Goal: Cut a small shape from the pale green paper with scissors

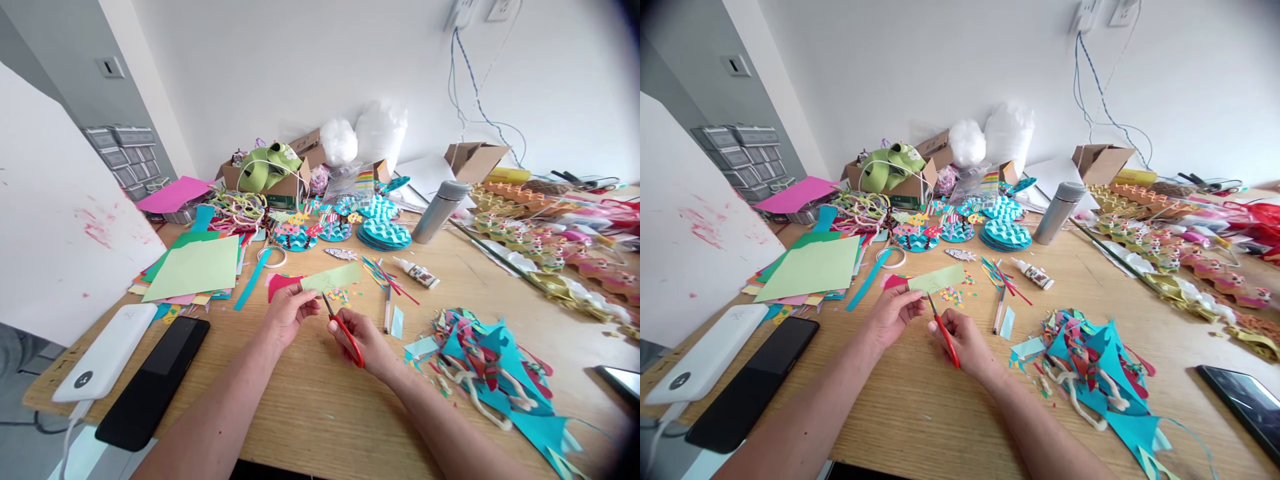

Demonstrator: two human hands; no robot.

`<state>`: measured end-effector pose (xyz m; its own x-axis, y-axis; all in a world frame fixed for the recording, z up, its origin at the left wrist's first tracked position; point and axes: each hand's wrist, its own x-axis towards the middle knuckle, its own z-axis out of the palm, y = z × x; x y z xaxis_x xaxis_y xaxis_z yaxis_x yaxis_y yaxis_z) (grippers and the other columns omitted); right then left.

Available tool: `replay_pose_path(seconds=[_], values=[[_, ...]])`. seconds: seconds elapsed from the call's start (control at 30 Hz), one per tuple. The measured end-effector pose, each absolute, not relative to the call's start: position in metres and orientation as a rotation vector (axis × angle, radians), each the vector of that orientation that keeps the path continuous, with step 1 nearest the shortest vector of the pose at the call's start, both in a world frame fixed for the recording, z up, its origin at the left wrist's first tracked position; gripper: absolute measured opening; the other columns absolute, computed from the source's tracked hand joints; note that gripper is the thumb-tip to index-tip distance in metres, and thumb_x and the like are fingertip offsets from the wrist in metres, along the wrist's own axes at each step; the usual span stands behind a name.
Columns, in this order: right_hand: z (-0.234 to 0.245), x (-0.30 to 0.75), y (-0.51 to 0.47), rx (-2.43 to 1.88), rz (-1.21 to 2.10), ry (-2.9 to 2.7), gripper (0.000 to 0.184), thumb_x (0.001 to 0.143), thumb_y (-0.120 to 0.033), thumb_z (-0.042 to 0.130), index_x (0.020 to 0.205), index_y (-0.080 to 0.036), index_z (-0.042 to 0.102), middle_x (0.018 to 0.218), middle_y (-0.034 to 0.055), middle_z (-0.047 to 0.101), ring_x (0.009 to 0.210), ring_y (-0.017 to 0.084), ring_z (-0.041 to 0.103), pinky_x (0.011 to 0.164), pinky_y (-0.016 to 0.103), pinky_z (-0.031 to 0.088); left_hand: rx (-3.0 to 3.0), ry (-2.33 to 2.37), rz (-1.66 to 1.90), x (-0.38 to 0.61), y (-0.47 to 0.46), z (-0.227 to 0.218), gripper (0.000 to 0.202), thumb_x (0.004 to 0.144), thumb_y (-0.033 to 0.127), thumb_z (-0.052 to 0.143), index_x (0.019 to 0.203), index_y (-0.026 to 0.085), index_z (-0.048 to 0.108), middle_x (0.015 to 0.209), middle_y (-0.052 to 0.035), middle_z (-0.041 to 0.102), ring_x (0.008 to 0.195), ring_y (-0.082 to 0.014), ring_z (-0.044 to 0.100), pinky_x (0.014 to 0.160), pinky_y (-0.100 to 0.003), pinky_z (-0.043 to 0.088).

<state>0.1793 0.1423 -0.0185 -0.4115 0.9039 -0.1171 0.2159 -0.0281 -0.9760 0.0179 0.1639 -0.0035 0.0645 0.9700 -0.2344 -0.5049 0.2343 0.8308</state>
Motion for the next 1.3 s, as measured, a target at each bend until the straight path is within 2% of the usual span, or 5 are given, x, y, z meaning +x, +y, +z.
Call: replay_pose_path(seconds=[0.17, 0.5, 0.87, 1.07, 1.3], values=[[-0.013, 0.178, 0.141, -1.195, 1.505, -1.671, 0.045, 0.075, -0.06, 0.061, 0.068, -0.02, 0.041, 0.043, -0.0092, 0.043, 0.033, 0.007, 0.041, 0.035, 0.018, 0.026, 0.696, 0.98, 1.192, 0.014, 0.166, -0.001, 0.019, 0.058, 0.02, 0.076, 0.074, 0.011, 0.07, 0.069, -0.0054, 0.069, 0.053, -0.0102, 0.061, 0.045, -0.018, 0.046], [-0.015, 0.182, 0.14, -1.182, 1.577, -1.735, 0.043, 0.081, -0.06, 0.055, 0.069, -0.021, 0.041, 0.045, -0.0072, 0.048, 0.034, 0.008, 0.044, 0.034, 0.019, 0.026, 0.8, 1.017, 1.098, 0.007, 0.167, 0.001, 0.008, 0.063, 0.019, 0.073, 0.07, 0.014, 0.072, 0.064, -0.0059, 0.068, 0.056, -0.0129, 0.062, 0.053, -0.022, 0.049], [-0.018, 0.183, 0.142, -1.183, 1.569, -1.759, 0.04, 0.078, -0.053, 0.063, 0.067, -0.02, 0.042, 0.043, -0.0078, 0.048, 0.032, 0.007, 0.043, 0.034, 0.018, 0.026, 0.821, 0.994, 1.046, 0.0, 0.17, -0.004, 0.021, 0.057, 0.022, 0.076, 0.073, 0.009, 0.069, 0.065, -0.0082, 0.069, 0.055, -0.0142, 0.065, 0.053, -0.023, 0.051], [-0.015, 0.182, 0.14, -1.238, 1.561, -1.748, 0.044, 0.075, -0.058, 0.062, 0.066, -0.021, 0.041, 0.041, -0.0076, 0.048, 0.031, 0.008, 0.042, 0.032, 0.019, 0.025, 0.816, 0.982, 1.057, 0.0, 0.171, -0.004, 0.024, 0.059, 0.022, 0.074, 0.077, 0.009, 0.068, 0.067, -0.0097, 0.07, 0.055, -0.0144, 0.065, 0.053, -0.024, 0.052], [-0.011, 0.182, 0.139, -1.246, 1.542, -1.759, 0.044, 0.077, -0.06, 0.059, 0.066, -0.021, 0.041, 0.043, -0.0071, 0.048, 0.032, 0.008, 0.043, 0.033, 0.019, 0.024, 0.827, 0.98, 1.039, -0.001, 0.17, 0.0, 0.022, 0.058, 0.023, 0.074, 0.074, 0.009, 0.069, 0.069, -0.0104, 0.07, 0.054, -0.0139, 0.064, 0.054, -0.023, 0.051]])
